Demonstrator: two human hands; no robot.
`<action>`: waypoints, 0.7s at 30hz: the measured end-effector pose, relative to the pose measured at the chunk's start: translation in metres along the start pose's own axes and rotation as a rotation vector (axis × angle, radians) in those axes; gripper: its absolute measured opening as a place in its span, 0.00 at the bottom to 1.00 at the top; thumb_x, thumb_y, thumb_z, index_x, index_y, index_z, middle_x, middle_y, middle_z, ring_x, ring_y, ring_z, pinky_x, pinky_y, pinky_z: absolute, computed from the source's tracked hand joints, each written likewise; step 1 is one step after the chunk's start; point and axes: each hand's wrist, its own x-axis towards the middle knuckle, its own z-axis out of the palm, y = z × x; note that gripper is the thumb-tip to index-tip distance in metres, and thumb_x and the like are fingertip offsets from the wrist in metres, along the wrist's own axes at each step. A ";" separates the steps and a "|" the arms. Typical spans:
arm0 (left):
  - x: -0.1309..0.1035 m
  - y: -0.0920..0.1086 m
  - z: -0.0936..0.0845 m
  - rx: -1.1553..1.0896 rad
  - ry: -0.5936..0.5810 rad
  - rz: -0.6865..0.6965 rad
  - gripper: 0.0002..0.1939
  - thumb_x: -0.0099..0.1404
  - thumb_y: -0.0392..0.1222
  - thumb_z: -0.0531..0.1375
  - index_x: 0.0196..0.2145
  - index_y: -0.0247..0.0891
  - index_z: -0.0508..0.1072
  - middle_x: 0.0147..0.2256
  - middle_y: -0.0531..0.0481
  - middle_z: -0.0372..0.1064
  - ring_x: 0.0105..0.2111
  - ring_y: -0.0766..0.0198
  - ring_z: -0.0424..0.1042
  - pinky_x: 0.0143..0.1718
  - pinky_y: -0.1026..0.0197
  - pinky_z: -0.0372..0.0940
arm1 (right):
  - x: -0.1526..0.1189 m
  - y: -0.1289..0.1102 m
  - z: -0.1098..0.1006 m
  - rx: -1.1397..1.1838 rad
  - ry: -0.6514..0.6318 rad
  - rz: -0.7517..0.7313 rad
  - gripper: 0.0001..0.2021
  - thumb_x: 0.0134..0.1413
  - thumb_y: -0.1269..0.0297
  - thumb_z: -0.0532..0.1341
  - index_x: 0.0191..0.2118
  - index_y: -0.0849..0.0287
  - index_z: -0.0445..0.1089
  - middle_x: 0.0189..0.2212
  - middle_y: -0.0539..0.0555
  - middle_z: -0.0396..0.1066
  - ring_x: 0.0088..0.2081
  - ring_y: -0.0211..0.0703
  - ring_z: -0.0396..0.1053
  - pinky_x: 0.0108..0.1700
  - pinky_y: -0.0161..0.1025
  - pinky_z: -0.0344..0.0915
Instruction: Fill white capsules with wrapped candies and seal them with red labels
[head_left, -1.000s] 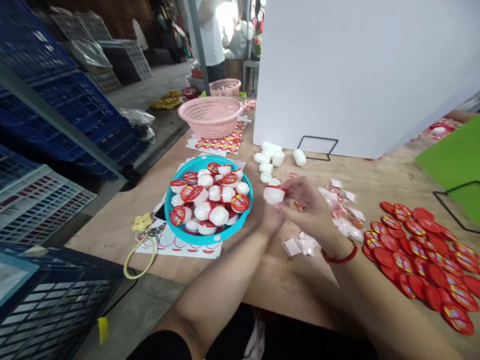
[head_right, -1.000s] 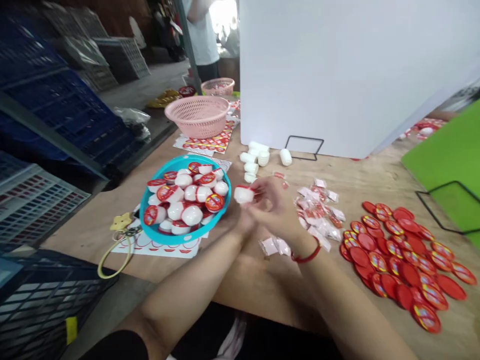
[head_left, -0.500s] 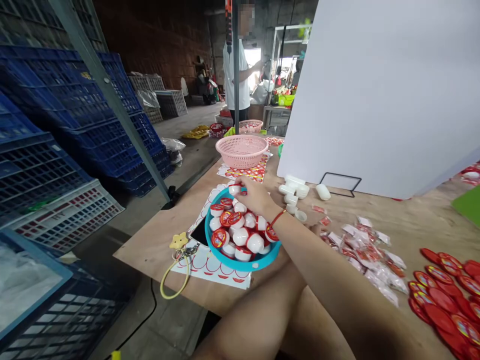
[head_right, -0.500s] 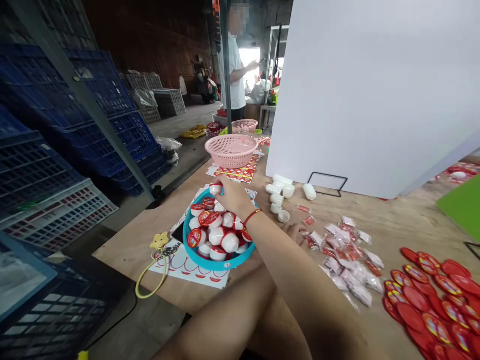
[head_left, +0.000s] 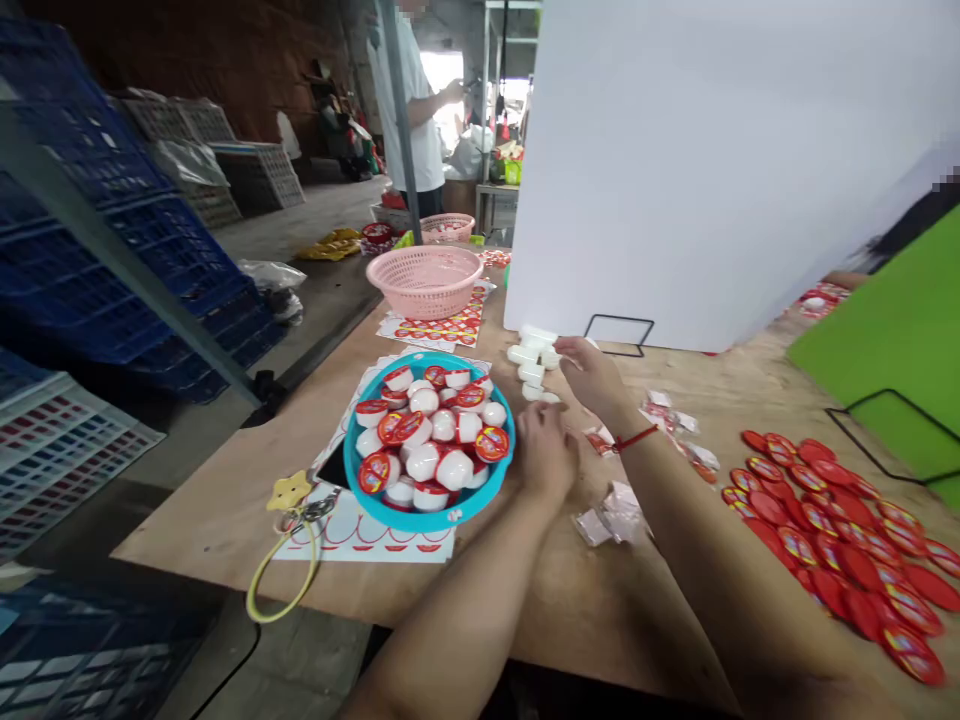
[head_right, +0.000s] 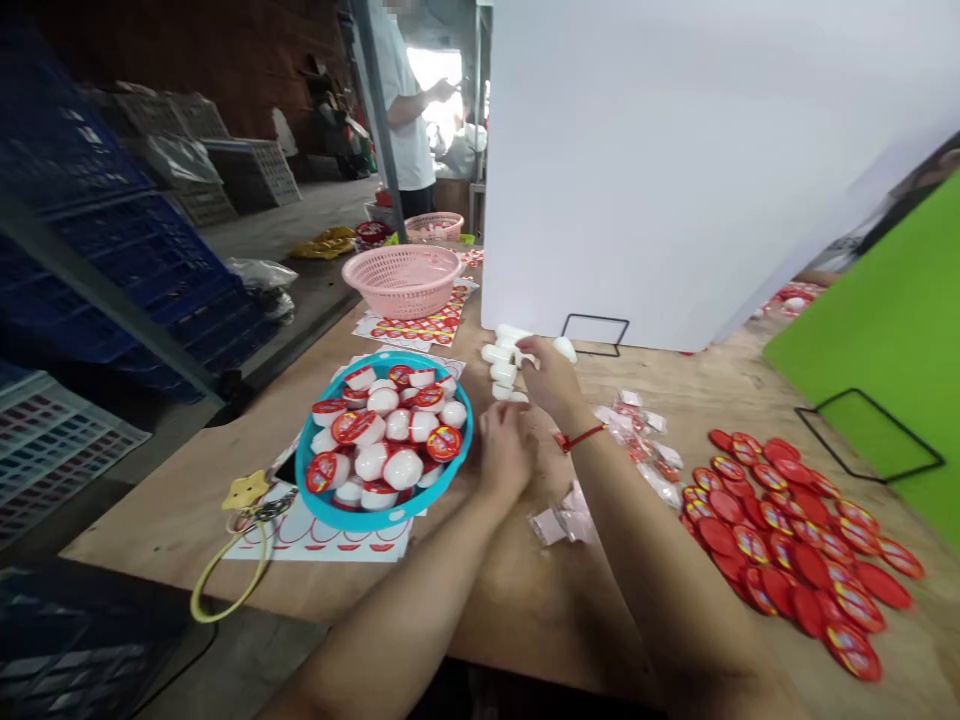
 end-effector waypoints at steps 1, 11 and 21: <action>0.003 -0.002 0.000 0.009 0.031 -0.020 0.22 0.62 0.30 0.60 0.55 0.36 0.71 0.57 0.34 0.61 0.60 0.45 0.63 0.64 0.43 0.58 | -0.010 0.023 -0.011 -0.066 -0.001 0.093 0.19 0.58 0.71 0.55 0.53 0.58 0.70 0.52 0.58 0.76 0.54 0.48 0.73 0.57 0.48 0.67; 0.021 -0.032 0.007 0.320 -0.025 0.029 0.07 0.62 0.36 0.64 0.39 0.41 0.79 0.57 0.40 0.68 0.58 0.43 0.61 0.61 0.42 0.56 | -0.101 0.094 -0.043 -0.352 -0.162 0.135 0.14 0.58 0.66 0.61 0.50 0.58 0.76 0.53 0.61 0.75 0.55 0.54 0.71 0.57 0.49 0.64; 0.020 -0.017 0.003 0.333 -0.098 0.023 0.07 0.59 0.43 0.68 0.33 0.41 0.76 0.37 0.46 0.77 0.41 0.50 0.71 0.45 0.51 0.61 | -0.112 0.071 -0.043 -0.578 -0.120 0.003 0.11 0.62 0.64 0.60 0.33 0.54 0.81 0.37 0.59 0.80 0.48 0.56 0.70 0.65 0.64 0.47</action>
